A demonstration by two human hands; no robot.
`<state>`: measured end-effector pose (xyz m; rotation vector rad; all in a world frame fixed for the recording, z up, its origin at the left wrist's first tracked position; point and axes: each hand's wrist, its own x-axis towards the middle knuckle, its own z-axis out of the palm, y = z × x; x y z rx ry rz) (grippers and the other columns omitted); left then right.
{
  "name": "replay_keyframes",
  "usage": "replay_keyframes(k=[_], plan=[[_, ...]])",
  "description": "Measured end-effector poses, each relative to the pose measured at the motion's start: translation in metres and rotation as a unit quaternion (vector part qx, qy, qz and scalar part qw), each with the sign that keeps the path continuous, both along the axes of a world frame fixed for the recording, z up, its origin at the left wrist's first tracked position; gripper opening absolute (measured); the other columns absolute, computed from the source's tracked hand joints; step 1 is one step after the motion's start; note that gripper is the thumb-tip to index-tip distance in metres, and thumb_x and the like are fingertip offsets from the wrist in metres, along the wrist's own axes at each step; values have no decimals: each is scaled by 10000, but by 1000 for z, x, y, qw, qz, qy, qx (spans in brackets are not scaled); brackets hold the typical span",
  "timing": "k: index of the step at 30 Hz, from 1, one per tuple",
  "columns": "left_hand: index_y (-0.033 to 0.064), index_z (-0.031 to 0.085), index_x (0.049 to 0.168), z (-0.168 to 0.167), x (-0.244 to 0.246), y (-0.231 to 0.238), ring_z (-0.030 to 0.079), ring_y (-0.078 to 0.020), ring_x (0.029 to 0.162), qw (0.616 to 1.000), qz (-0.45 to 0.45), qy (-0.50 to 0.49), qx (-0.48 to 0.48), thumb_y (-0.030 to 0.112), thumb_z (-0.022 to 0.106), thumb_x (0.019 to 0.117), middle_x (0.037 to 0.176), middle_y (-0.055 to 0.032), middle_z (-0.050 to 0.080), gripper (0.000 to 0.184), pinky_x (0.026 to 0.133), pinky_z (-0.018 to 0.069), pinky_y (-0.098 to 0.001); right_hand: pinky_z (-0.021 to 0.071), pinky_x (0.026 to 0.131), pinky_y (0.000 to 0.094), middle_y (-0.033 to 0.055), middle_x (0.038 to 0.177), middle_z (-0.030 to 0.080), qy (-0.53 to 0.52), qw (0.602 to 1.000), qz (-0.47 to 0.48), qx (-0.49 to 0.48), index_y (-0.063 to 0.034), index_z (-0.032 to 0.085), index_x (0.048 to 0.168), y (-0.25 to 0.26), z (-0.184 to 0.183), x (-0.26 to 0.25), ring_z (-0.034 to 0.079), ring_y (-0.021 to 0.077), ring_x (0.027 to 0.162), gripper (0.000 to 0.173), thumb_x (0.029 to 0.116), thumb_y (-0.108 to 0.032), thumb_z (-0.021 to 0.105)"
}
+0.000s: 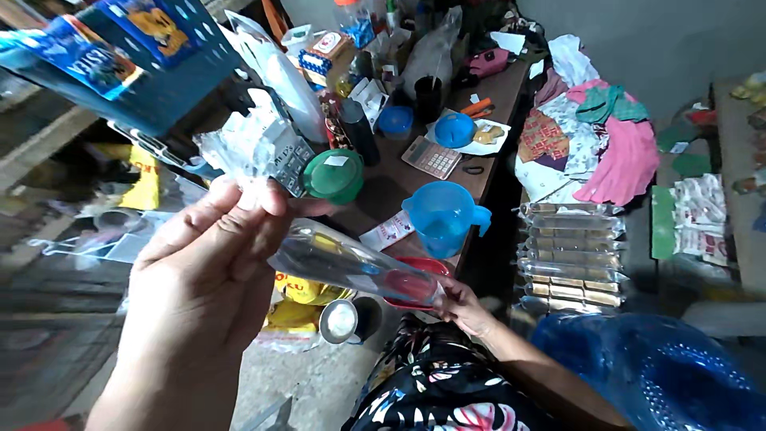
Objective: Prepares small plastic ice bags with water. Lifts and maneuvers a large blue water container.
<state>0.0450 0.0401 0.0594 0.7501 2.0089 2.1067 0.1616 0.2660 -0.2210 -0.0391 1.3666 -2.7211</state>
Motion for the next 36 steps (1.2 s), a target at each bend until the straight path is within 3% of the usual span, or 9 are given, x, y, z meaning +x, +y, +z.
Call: replay_keyframes(k=[3,6,12,16,21,24,27,32,36], plan=[[237,669,947,-3,-5,-1,581,8,713,998,2,53,-29,233,484,1079,738,145,579,227,877,542,-214,421,476,138,-69,815,652,-86,996,16,-6,-133,428,1524,-4,7,-3,493,-25,523,451,1099,-279,384],[213,675,962,-16,-4,-5,665,-52,817,1000,-13,15,6,235,475,1083,829,89,672,234,895,568,-254,424,450,151,-42,746,659,-211,971,115,1,-178,592,1223,-1,17,-5,533,6,509,415,1112,-451,300],[172,675,1082,-24,-5,-3,697,-111,931,992,-42,-83,88,174,433,1080,874,48,694,242,1024,544,-384,478,578,184,11,1231,655,-51,992,113,6,-141,351,1551,-4,8,2,589,17,739,673,940,-168,633],[174,677,1022,-23,-14,-2,623,-14,718,997,51,59,-23,199,483,1064,890,71,699,200,727,545,-172,392,485,132,-60,960,693,-64,996,36,-41,-159,444,1501,2,1,1,483,-43,562,498,1022,-204,576],[165,678,967,-22,0,4,621,-68,711,999,8,39,6,205,501,1052,781,61,645,200,858,562,-275,413,435,146,-67,736,620,-186,975,108,-59,-217,588,1215,8,5,2,497,-4,496,383,1104,-456,311],[147,723,996,-19,15,9,693,-136,874,998,-25,-26,45,206,533,1047,827,16,697,205,1030,529,-386,527,637,201,-49,997,706,-118,983,142,-12,-164,539,1365,3,4,3,628,15,744,491,1065,-505,354],[147,729,1045,-15,18,8,699,-127,892,998,-31,-35,38,213,536,1053,884,8,720,204,990,551,-350,556,868,238,85,1331,617,4,996,81,42,13,419,1511,0,1,5,644,51,1000,702,891,-119,721],[128,681,950,-14,13,3,676,-103,806,998,49,36,-19,136,462,1041,861,10,703,237,875,570,-280,384,475,154,-62,856,675,-89,994,60,-16,-190,506,1487,9,-8,2,459,-24,530,635,956,-521,617],[148,674,935,-17,21,10,669,-118,805,1000,-14,-3,18,194,515,1054,803,21,661,204,992,546,-368,460,509,189,-66,732,609,-197,976,93,6,-198,594,1319,13,10,0,537,19,557,465,1086,-505,335]])
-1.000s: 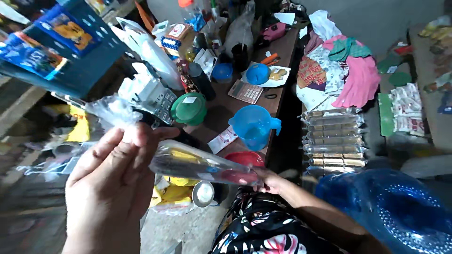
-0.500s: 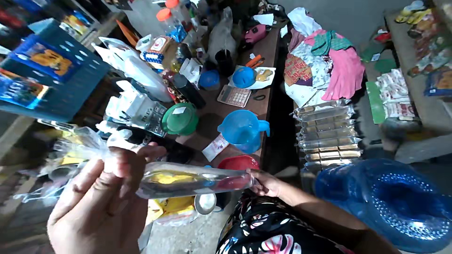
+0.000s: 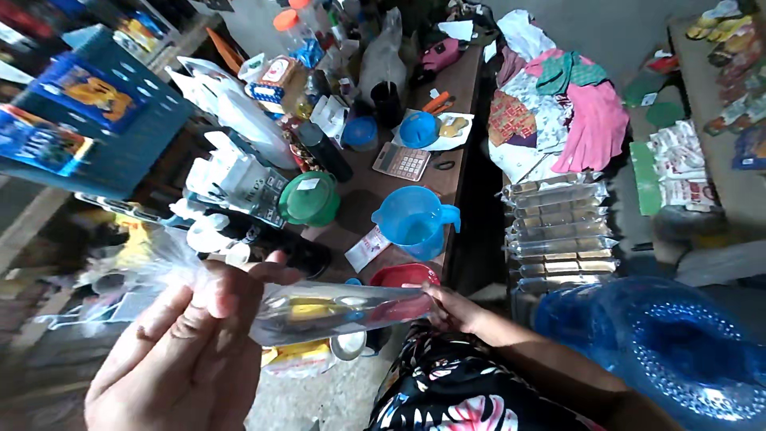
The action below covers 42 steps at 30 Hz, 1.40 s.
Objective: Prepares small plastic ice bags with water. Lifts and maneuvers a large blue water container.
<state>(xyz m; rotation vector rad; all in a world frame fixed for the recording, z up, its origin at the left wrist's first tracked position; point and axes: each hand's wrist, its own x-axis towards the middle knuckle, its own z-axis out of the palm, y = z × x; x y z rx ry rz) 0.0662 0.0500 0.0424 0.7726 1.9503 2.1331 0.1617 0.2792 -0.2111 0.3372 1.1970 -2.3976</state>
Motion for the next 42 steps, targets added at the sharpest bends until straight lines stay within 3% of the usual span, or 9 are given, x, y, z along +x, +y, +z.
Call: replay_keyframes(k=[3,5,9,12,16,22,27,35,42], plan=[[164,712,1011,-4,-4,4,697,-131,900,993,-66,-66,72,203,514,1056,839,26,693,207,1070,510,-424,568,754,299,66,1234,669,111,993,26,-26,-121,290,1586,-5,0,1,678,133,945,681,998,-339,557],[167,717,1042,-6,-12,2,697,-120,907,987,-91,-92,92,190,503,1055,838,40,696,216,1089,494,-427,578,760,283,74,1278,649,156,987,-5,-28,-72,285,1581,-8,-7,4,677,114,942,804,899,-142,705],[219,709,971,-9,-17,1,698,-94,895,999,13,32,-15,267,523,1055,916,53,727,210,954,561,-316,415,493,148,-102,739,634,91,990,-60,-90,-175,660,1121,0,-22,6,496,-30,534,211,1026,-267,495],[243,689,900,-9,-14,6,629,-38,738,998,10,54,-25,302,545,1043,788,98,659,211,896,551,-259,337,396,124,-80,623,541,-1,994,-20,-104,-161,605,937,5,-18,1,418,-22,436,453,1104,-467,315],[264,703,885,-19,1,30,654,-35,717,999,-27,-12,25,267,518,1048,666,118,607,246,915,574,-295,443,489,272,67,889,619,-35,973,46,223,-203,490,1507,14,0,-9,504,104,537,424,1103,-318,433],[317,722,916,-53,11,53,604,-36,1137,1000,-13,-24,-4,344,622,1006,1148,137,677,138,977,513,-234,553,928,360,189,1442,550,130,861,-27,490,-68,596,1415,19,42,-4,658,233,1096,486,1009,-335,605],[201,737,870,-77,16,64,638,-41,929,997,34,-54,-35,118,604,996,943,94,674,201,862,555,-224,567,856,229,114,1189,677,303,858,-162,382,-14,701,1201,3,102,-7,664,82,1013,298,1007,-212,592],[91,739,862,-94,15,60,641,-35,833,994,62,-3,-93,67,692,909,879,53,684,70,771,554,-193,496,989,265,76,1188,689,249,892,-61,372,-29,663,1275,2,143,-26,627,59,1106,358,1087,-252,456],[72,757,875,-94,9,52,662,-12,798,985,7,59,-164,136,765,869,874,35,680,64,740,581,-168,576,897,341,31,1038,746,328,818,-106,461,-71,720,1134,-4,136,-41,699,98,980,238,903,-125,743]])
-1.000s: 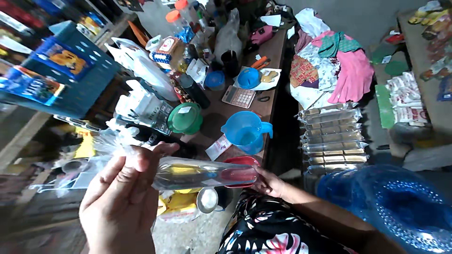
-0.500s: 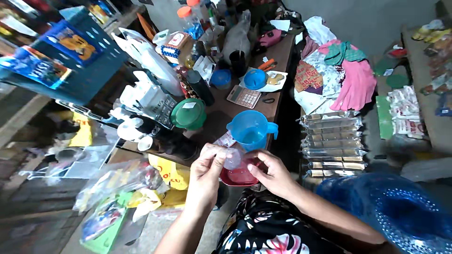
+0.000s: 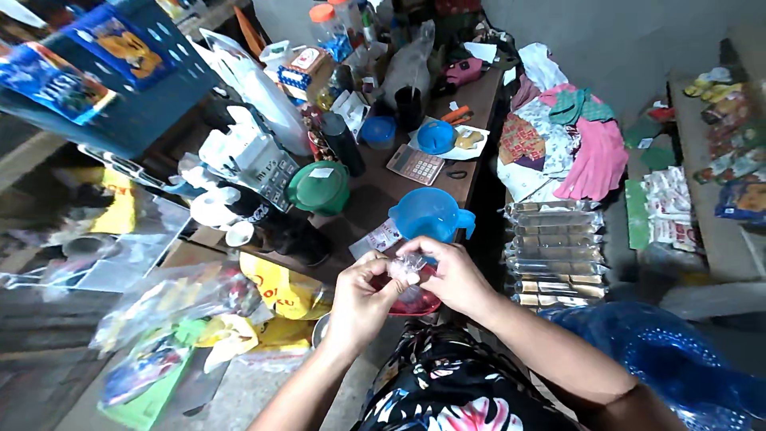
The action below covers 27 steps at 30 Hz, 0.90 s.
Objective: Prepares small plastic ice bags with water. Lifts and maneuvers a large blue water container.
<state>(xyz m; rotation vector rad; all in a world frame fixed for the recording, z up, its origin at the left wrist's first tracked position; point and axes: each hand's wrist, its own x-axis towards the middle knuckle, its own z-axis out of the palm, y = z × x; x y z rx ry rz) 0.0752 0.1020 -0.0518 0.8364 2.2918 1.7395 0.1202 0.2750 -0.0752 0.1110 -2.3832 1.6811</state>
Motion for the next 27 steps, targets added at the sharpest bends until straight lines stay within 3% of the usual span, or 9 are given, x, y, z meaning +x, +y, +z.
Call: replay_keyframes(k=[3,5,8,9,11,16,23,27], plan=[[99,748,845,11,-8,-3,664,-16,789,996,-30,-79,-9,118,766,864,848,55,691,32,745,579,-187,559,829,378,55,993,729,220,961,-77,149,-71,676,848,4,-8,-8,688,179,952,225,802,-227,832],[105,737,846,20,-13,-5,681,-28,803,983,-51,-178,2,55,747,873,836,54,724,58,780,579,-212,541,832,341,93,992,678,348,909,-95,209,-107,587,788,8,-13,-12,655,204,944,272,831,-249,816],[88,737,850,29,-17,-4,684,-46,795,948,-68,-311,31,-29,685,898,824,28,731,136,799,580,-228,437,1049,383,73,1120,611,463,844,-39,268,-175,618,1038,12,-19,-11,599,195,1103,93,973,-169,685],[94,737,835,30,-18,-5,678,-46,779,939,-71,-335,39,-40,668,900,813,28,729,164,784,575,-224,378,1106,391,43,1194,601,482,824,-25,297,-195,642,1104,12,-19,-10,565,175,1175,118,991,-163,658],[107,739,815,32,-20,-7,683,-42,763,933,-76,-348,47,-45,654,895,795,32,732,192,775,581,-218,276,1198,409,-1,1310,600,504,800,-5,327,-189,662,1100,13,-18,-9,494,160,1313,108,1004,-145,639],[106,743,863,36,-19,-12,690,-25,785,955,-72,-284,35,-23,672,900,812,43,735,152,777,583,-199,196,1236,423,-35,1323,614,503,799,-2,328,-184,648,1022,16,-18,-9,454,141,1373,44,1004,-146,637],[114,754,889,36,-20,-19,689,-33,832,958,-81,-273,42,-4,667,913,853,40,741,148,815,573,-207,226,1221,443,-3,1304,613,487,820,9,299,-214,682,1008,21,-23,-15,469,174,1356,48,983,-173,681],[79,736,872,27,-20,-13,690,-44,792,971,-43,-225,74,-57,661,901,826,20,736,158,789,582,-212,239,1208,460,7,1281,659,485,808,46,331,-234,702,1051,28,-10,-24,512,192,1321,75,1002,-199,659]])
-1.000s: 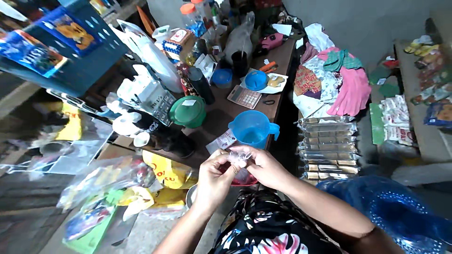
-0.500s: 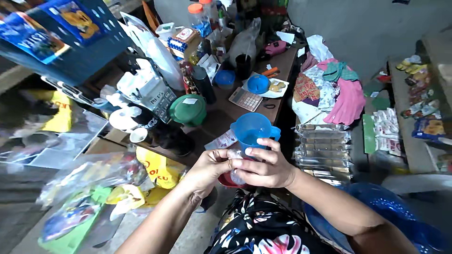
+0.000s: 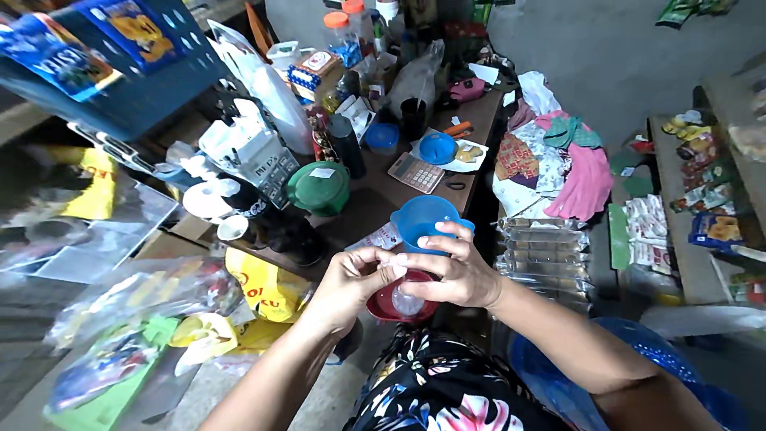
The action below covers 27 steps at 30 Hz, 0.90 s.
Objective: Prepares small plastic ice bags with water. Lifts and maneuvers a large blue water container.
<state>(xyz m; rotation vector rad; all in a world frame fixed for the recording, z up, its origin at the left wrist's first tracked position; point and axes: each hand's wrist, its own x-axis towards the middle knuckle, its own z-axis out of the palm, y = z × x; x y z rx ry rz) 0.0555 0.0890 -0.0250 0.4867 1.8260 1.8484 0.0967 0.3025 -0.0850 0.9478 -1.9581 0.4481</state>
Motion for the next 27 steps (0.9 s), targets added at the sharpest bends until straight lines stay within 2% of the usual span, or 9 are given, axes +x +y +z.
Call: replay_keyframes(k=[5,10,12,14,17,19,21,24,27], plan=[[86,760,894,-40,3,3,699,-44,826,995,52,37,80,-7,714,882,867,32,751,104,798,587,-226,222,1207,511,-21,1250,706,-15,999,-9,51,-234,738,938,7,11,-7,532,211,1324,185,1028,-299,590],[87,766,885,-75,16,19,696,-51,819,981,104,15,163,-19,725,864,864,27,748,115,782,589,-234,334,1124,459,67,1123,695,-283,953,-5,-105,-149,651,689,-12,2,6,523,285,1262,183,792,-285,718],[96,764,901,-89,15,22,696,-52,853,975,103,71,183,10,746,870,911,29,748,93,800,588,-236,402,1011,377,86,1155,645,-455,865,-11,-210,-79,611,680,-22,11,14,499,214,1227,183,780,-194,713],[132,763,907,-96,14,21,685,-26,890,967,103,148,177,77,750,889,940,63,737,59,811,580,-211,431,924,262,58,1144,601,-599,724,16,-343,-36,626,745,-25,22,17,515,94,1124,131,857,-104,638],[152,758,917,-100,11,21,674,-21,932,954,121,210,174,98,738,904,957,83,723,58,835,573,-203,507,946,251,35,1173,661,-683,513,109,-508,-16,676,989,-18,23,19,610,67,1090,137,975,-48,544],[144,755,929,-105,4,17,666,-27,946,939,131,276,159,123,735,920,961,68,712,30,843,566,-195,513,976,272,69,1291,655,-680,458,158,-550,4,677,1068,-15,15,19,624,91,1132,182,997,-18,511],[120,732,938,-105,-3,11,646,-51,965,903,116,399,109,153,693,959,955,24,706,55,891,524,-206,506,995,265,86,1349,628,-652,476,153,-570,15,690,997,-20,9,17,615,84,1158,174,989,17,516],[113,682,939,-93,-3,4,629,-124,951,840,87,535,32,124,624,991,952,-28,697,80,916,470,-264,486,1030,253,127,1388,566,-603,583,84,-539,28,726,945,-30,6,16,555,103,1245,126,952,-31,614],[88,677,917,-89,3,5,629,-159,916,819,68,570,10,82,613,992,938,-59,699,99,909,467,-285,508,998,236,146,1344,561,-555,679,15,-480,7,740,986,-39,-1,15,562,117,1234,141,959,-100,651]])
